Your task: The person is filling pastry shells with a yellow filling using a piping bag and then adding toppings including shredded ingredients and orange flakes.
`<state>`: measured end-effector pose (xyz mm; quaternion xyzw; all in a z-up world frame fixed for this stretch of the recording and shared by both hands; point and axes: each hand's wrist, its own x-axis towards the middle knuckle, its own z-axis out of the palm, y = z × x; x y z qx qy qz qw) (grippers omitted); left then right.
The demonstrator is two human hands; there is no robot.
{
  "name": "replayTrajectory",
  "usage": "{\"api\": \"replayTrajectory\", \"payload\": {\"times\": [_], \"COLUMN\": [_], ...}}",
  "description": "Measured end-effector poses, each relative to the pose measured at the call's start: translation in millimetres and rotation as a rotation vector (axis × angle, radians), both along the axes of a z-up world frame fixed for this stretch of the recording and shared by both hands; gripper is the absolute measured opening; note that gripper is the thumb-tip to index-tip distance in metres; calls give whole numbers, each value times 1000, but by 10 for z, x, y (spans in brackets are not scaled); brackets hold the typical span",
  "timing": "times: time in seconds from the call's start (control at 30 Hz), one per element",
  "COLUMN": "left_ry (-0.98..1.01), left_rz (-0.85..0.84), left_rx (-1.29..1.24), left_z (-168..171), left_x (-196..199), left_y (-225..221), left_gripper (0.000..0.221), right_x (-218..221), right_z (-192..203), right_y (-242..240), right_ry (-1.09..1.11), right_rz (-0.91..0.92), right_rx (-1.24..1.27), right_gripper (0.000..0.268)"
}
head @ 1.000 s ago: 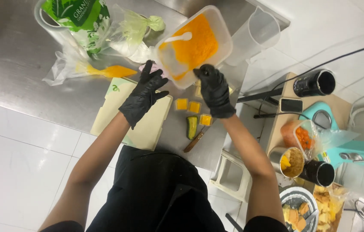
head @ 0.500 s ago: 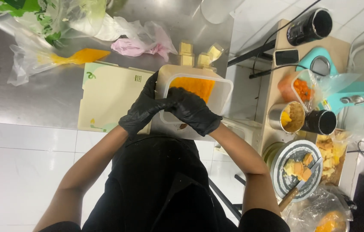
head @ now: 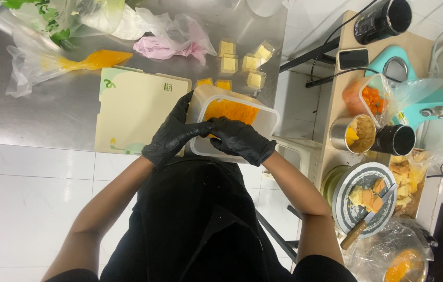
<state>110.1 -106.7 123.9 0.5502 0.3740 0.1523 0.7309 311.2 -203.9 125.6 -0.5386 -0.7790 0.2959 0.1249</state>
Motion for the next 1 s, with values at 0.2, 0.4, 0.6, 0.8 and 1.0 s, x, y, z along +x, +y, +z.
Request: {"api": "replayTrajectory", "payload": {"times": [0.2,0.4,0.6,0.8,1.0], "left_ry": [-88,-53,-214,2,86], "left_rz": [58,94,259,242,242], "left_rx": [-126,0,-26,394,567], "left_z": [-36,101,-157,-82,-31], "left_x": [-7,6,22,33,61], "left_y": [-76,-77,-113,-71,-67], "left_gripper": [99,95,104,107,117], "right_x": [37,152,354,310,330], "right_z": [127,362,370,239,-110], "right_y": [-24,59,-52,-87,25], "right_ry": [-80,204,246,360,395], "right_rz": [-35,-237,-635,-883,-1012], "right_rx": [-256,72,192,105,109], "right_gripper": [32,21,27,29,23]}}
